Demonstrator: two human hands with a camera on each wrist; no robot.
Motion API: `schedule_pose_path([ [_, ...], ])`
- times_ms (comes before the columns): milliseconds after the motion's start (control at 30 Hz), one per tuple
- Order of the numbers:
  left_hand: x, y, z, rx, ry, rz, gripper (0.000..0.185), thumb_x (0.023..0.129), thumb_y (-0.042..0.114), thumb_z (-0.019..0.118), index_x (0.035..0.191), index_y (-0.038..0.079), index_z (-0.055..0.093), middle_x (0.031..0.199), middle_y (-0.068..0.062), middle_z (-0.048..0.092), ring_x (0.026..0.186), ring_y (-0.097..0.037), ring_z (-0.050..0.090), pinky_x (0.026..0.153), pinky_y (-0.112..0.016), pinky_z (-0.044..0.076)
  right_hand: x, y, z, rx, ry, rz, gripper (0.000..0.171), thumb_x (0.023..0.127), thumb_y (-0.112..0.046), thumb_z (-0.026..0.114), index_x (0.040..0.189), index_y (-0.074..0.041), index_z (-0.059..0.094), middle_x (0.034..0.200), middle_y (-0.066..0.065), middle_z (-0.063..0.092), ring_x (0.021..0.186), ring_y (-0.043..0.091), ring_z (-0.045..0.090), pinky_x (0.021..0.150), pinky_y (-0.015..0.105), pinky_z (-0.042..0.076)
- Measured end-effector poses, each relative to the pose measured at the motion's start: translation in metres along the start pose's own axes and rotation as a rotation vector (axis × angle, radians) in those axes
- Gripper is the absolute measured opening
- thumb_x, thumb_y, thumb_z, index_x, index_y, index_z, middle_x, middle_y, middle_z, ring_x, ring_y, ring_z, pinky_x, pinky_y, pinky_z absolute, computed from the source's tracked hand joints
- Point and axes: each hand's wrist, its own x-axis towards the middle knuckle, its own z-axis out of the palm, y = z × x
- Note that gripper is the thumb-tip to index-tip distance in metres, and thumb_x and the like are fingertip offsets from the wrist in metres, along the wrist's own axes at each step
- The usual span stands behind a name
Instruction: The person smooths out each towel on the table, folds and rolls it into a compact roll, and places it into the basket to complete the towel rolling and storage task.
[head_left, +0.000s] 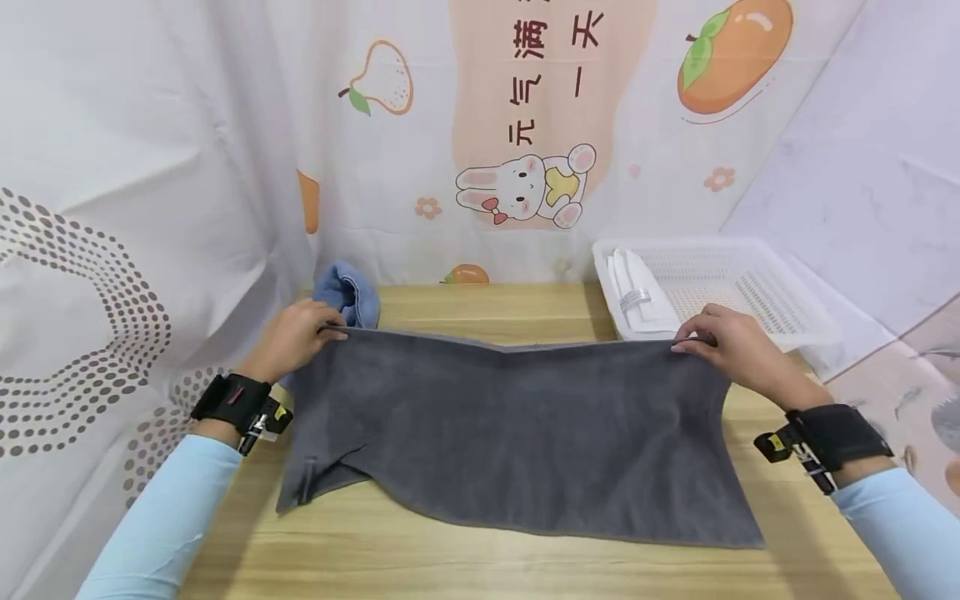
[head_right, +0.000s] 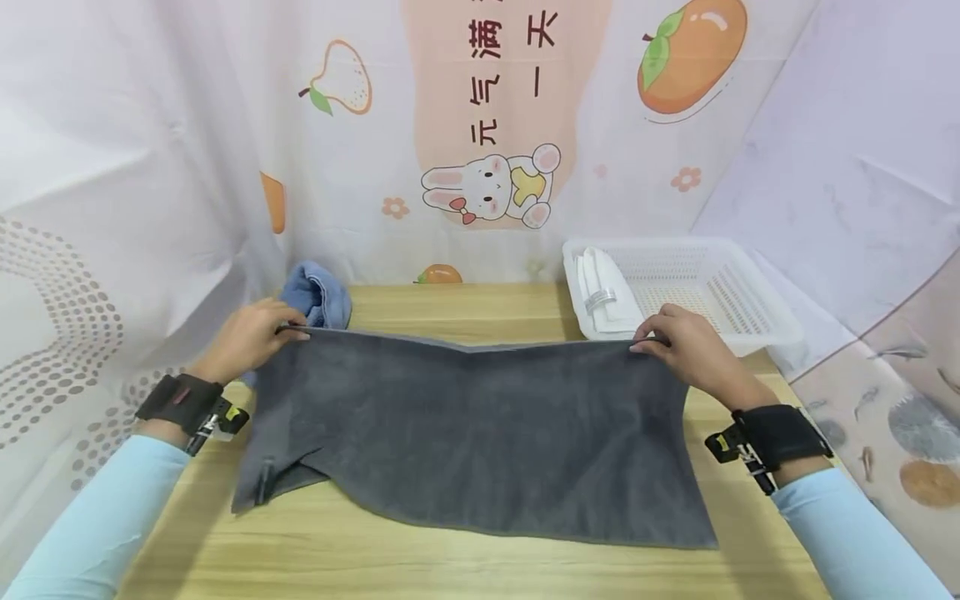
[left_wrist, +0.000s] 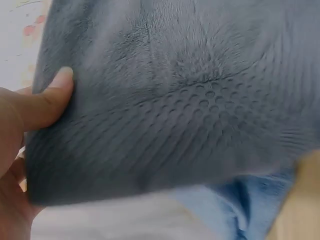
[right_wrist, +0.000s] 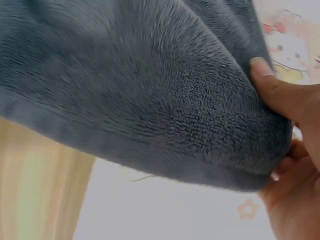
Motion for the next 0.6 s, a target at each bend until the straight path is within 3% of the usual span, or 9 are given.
schedule_pose_path([
  [100, -0.009, -0.008, 0.002, -0.014, -0.013, 0.021, 0.014, 0.082, 0.004, 0.085, 0.092, 0.007, 0.076, 0.086, -0.006, 0.068, 0.082, -0.027, 0.062, 0.074, -0.044, 0.052, -0.005, 0.000, 0.003, 0.002, 0.005, -0.050, 0.026, 0.074, -0.002, 0.089, 0.089, -0.018, 0.075, 0.082, -0.009, 0.052, 0.068, 0.004, 0.046, 0.059, 0.024, 0.039],
  [200, -0.019, -0.012, -0.007, -0.074, -0.083, 0.018, 0.017, 0.080, 0.003, 0.086, 0.091, 0.011, 0.076, 0.084, 0.001, 0.067, 0.077, -0.019, 0.062, 0.069, -0.039, 0.052, -0.015, -0.002, -0.006, 0.023, -0.027, -0.024, 0.027, 0.075, 0.000, 0.088, 0.091, -0.017, 0.074, 0.081, -0.010, 0.050, 0.066, 0.002, 0.043, 0.057, 0.021, 0.035],
  [333, -0.033, -0.012, -0.029, -0.282, -0.330, -0.006, 0.021, 0.079, 0.004, 0.086, 0.089, 0.020, 0.076, 0.082, 0.010, 0.064, 0.070, -0.008, 0.057, 0.061, -0.029, 0.048, -0.039, -0.009, -0.021, 0.162, -0.138, 0.051, 0.030, 0.079, 0.002, 0.085, 0.092, -0.021, 0.070, 0.076, -0.016, 0.053, 0.063, 0.001, 0.047, 0.053, 0.021, 0.037],
  [467, -0.047, -0.005, -0.042, -0.473, -0.583, 0.035, 0.021, 0.081, 0.007, 0.085, 0.092, 0.022, 0.075, 0.084, 0.012, 0.062, 0.070, -0.006, 0.054, 0.060, -0.026, 0.048, -0.069, -0.016, -0.024, 0.402, -0.301, -0.014, 0.036, 0.081, 0.005, 0.081, 0.097, -0.024, 0.067, 0.077, -0.020, 0.059, 0.062, 0.001, 0.052, 0.051, 0.020, 0.043],
  [600, -0.058, 0.001, -0.036, -0.624, -0.766, 0.067, 0.017, 0.085, 0.011, 0.083, 0.099, 0.017, 0.075, 0.089, 0.008, 0.064, 0.075, -0.007, 0.055, 0.064, -0.028, 0.050, -0.095, -0.016, -0.014, 0.707, -0.603, -0.050, 0.024, 0.090, 0.003, 0.074, 0.100, -0.018, 0.067, 0.081, -0.013, 0.058, 0.064, 0.000, 0.049, 0.050, 0.022, 0.043],
])
